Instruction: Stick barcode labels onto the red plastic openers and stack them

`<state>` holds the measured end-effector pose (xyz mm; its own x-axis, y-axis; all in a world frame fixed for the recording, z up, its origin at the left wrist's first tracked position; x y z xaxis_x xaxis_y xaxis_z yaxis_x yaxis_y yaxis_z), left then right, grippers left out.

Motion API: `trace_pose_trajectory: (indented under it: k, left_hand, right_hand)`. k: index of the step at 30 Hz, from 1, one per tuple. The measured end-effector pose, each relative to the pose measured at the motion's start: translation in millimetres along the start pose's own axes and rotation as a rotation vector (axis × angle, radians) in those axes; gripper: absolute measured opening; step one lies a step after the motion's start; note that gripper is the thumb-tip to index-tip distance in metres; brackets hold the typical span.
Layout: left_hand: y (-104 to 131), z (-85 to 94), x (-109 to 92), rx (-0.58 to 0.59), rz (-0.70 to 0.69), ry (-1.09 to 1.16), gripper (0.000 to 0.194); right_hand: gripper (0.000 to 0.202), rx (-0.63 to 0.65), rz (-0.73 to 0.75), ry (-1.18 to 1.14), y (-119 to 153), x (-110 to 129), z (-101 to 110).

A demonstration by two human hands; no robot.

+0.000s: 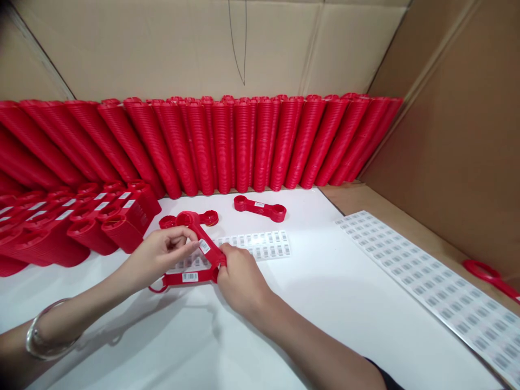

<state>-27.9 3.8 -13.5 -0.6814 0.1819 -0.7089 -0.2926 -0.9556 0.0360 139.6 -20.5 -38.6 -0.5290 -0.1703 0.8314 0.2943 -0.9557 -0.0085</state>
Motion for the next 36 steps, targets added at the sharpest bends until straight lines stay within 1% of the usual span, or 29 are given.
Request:
trace_pose_trajectory:
  k: [1,4,6,8,10,13,15,18,20,21,24,26,29,31,32,34,36]
  left_hand:
    - [2,-1.0,0,-0.072,-0.079,-0.122,0.024]
    - [7,-5.6,0,-0.343,-0.387,-0.521,0.026]
    - [7,-8.3,0,-0.491,-0.535,-0.729,0.03]
    - [5,-8.1,2,-0.564,-0.581,-0.85,0.034]
    - [0,-4.4,4,-0.597,-0.563,-0.879,0.035]
    - [-6,5.1,8,-0.605,-0.473,-0.85,0.039]
    - [-8,11.1,10,-0.591,-0.372,-0.823,0.04]
    - [-10,15.6,10,-0.486,-0.212,-0.706,0.036]
    - [-10,16.1,9,-0.409,-0.145,-0.6,0.03]
    - [-10,16.2,8,-0.391,-0.125,-0.556,0.027]
    - [-9,16.5,8,-0.386,-0.116,-0.456,0.023]
    - [-9,16.7,9,-0.392,-0.157,-0.414,0.022]
    - [-9,15.8,12,-0.378,-0.217,-0.442,0.015]
    - [-10,14.2,12,-0.335,-0.209,-0.496,0.007]
    - [-11,13.0,12,-0.304,-0.195,-0.523,0.007]
    - [-14,10.1,11,-0.249,-0.151,-0.573,0.018]
    - [-17,6.3,9,-0.198,-0.133,-0.614,0.021]
  right_hand:
    - [0.018,0.001,0.005,-0.007,0,0,0]
    - [0.018,0.008,0.019,-0.028,2,2,-2]
    - [0.018,0.009,0.035,-0.028,3,4,-3]
    - [0.018,0.004,0.052,-0.022,4,6,-4]
    - [0.018,0.005,0.052,-0.022,4,6,-4]
    - [0.019,0.015,0.035,-0.033,3,5,-2]
    - [0.02,0.018,0.035,-0.038,2,3,-2]
    - [0.021,0.016,0.031,-0.045,1,1,-2]
    - [0.021,0.012,0.02,-0.04,0,-1,-2]
    - [0.021,0.009,0.014,-0.036,0,-1,-1]
    - [0.021,-0.002,0.009,-0.037,0,-4,1]
    - [0.022,-0.019,0.014,-0.059,-2,-6,3]
    - [0.022,-0.069,0.019,-0.076,-5,-11,9]
    - [0.021,-0.096,0.015,-0.056,-8,-14,12]
    - [0.021,-0.099,0.008,-0.044,-9,-16,13]
    - [0.021,-0.092,-0.008,-0.018,-10,-18,14]
    - [0.021,-0.073,-0.016,-0.011,-10,-19,13]
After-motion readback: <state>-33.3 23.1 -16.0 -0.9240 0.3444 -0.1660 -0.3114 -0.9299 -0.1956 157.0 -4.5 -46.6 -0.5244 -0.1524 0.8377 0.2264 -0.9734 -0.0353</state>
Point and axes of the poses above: each hand's wrist, its own y-axis away from the middle knuckle, its own z-axis out of the back of the hand, x = y × z, the point moved 1 cm from there along -y, towards the middle knuckle, and after that the axes turned 5 degrees about z, right-handed, at the moved point
